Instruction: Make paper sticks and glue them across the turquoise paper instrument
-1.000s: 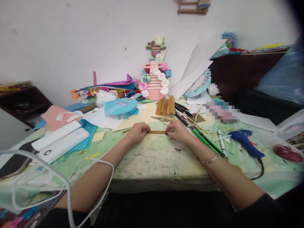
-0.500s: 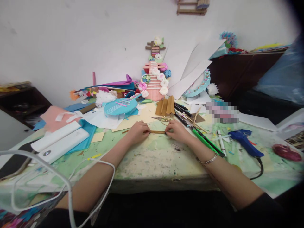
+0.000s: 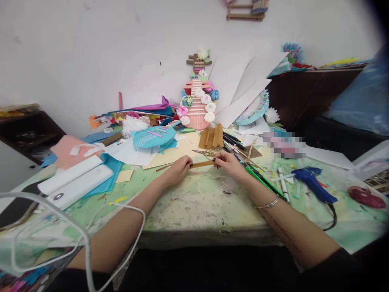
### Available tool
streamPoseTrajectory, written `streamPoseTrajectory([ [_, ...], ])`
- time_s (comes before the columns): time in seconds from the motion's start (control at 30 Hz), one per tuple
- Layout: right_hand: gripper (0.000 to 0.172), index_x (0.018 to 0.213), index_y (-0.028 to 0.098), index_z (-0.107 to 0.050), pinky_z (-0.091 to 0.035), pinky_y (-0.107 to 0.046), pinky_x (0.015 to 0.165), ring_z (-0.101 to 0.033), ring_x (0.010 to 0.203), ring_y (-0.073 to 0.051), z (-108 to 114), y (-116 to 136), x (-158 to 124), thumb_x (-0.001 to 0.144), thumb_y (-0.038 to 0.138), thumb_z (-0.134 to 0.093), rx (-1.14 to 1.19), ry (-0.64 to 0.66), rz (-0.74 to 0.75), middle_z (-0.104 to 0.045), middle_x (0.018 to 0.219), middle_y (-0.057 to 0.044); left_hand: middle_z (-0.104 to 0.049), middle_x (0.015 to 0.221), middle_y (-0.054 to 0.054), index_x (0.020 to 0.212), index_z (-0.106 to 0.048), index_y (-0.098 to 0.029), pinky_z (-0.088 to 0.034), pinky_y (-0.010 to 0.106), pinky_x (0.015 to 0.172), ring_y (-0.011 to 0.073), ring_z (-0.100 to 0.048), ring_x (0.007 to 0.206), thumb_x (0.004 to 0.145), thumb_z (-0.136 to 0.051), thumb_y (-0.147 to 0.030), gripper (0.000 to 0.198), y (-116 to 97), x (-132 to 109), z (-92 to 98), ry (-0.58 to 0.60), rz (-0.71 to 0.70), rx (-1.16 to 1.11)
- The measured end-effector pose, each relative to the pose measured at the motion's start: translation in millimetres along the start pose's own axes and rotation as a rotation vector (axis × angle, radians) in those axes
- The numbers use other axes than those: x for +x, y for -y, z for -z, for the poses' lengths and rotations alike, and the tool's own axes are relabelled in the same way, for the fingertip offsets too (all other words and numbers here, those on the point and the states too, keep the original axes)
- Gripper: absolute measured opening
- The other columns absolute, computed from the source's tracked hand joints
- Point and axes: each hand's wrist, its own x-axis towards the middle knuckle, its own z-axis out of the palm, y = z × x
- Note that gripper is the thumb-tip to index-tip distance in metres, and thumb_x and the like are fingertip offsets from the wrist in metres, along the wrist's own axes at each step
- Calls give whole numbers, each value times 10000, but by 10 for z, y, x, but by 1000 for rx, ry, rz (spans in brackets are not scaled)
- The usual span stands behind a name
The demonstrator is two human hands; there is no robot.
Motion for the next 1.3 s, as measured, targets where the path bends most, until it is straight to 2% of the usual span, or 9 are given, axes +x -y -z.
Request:
streamPoseTrajectory([
  [0.1, 124, 741, 175, -511, -445, -240, 552, -525, 531, -100, 19, 35, -5, 718, 290, -554, 198, -24, -23, -564, 595, 18, -553, 792, 26, 873, -484, -177, -390, 277, 679, 147, -487, 717, 842, -374, -145, 119, -15, -6, 23, -10, -3, -40],
  [0.2, 149, 750, 163, -558, -421, -229, 524, -508, 511, -88, 38, 71, -15, 663, 272, -612, 332, -43, -37, -571, 594, 23, -570, 839, 29, 955, -506, -181, -397, 269, 720, 142, -510, 759, 872, -362, -159, 168, -27, -9, 32, -13, -109, -42],
  [0.3, 149, 769, 152, -614, -404, -223, 514, -497, 511, -84, 50, 103, -26, 650, 243, -610, 340, -54, -14, -570, 583, 27, -559, 915, 48, 971, -528, -188, -403, 267, 760, 143, -527, 824, 902, -319, -173, 221, -35, -22, 24, 2, -192, 17],
  [0.43, 176, 785, 144, -690, -408, -234, 529, -498, 530, -87, 73, 113, -30, 648, 224, -613, 336, -53, 34, -604, 606, 12, -559, 918, 47, 991, -534, -191, -414, 265, 742, 147, -541, 819, 909, -347, -212, 205, -17, -38, 3, 11, -193, 88],
  [0.53, 189, 786, 143, -725, -423, -251, 541, -512, 538, -99, 109, 87, -24, 637, 231, -649, 340, -39, 10, -631, 598, -2, -593, 901, 44, 952, -552, -184, -419, 259, 735, 144, -556, 813, 900, -387, -216, 176, 9, -34, 4, 13, -217, 67],
  [0.73, 207, 785, 155, -748, -486, -298, 648, -608, 648, -148, 167, 76, -24, 588, 177, -688, 281, -2, -18, -714, 733, -38, -643, 807, 30, 902, -601, -175, -417, 240, 674, 135, -577, 733, 837, -473, -159, 145, 53, -11, 30, -14, -252, 73],
  [0.87, 177, 783, 156, -747, -502, -332, 713, -642, 728, -183, 170, 77, -24, 626, 185, -671, 192, -16, 11, -725, 790, -59, -679, 827, 42, 903, -633, -181, -421, 247, 687, 144, -602, 751, 852, -477, -196, 165, 59, -5, 40, -32, -278, 128],
  [1.1, 169, 842, 184, -741, -482, -326, 708, -634, 762, -190, 160, 51, -31, 727, 202, -617, -62, -91, 226, -723, 849, -65, -674, 820, 73, 890, -657, -170, -422, 273, 682, 161, -596, 735, 888, -424, -226, 239, 19, -28, 13, -66, -290, 249],
  [1.3, 145, 835, 169, -692, -442, -277, 647, -585, 697, -153, 175, 78, -49, 764, 154, -567, -197, -107, 318, -684, 805, -54, -651, 851, 69, 909, -633, -178, -425, 275, 732, 160, -583, 788, 908, -388, -243, 253, 18, -34, -22, -62, -283, 266],
])
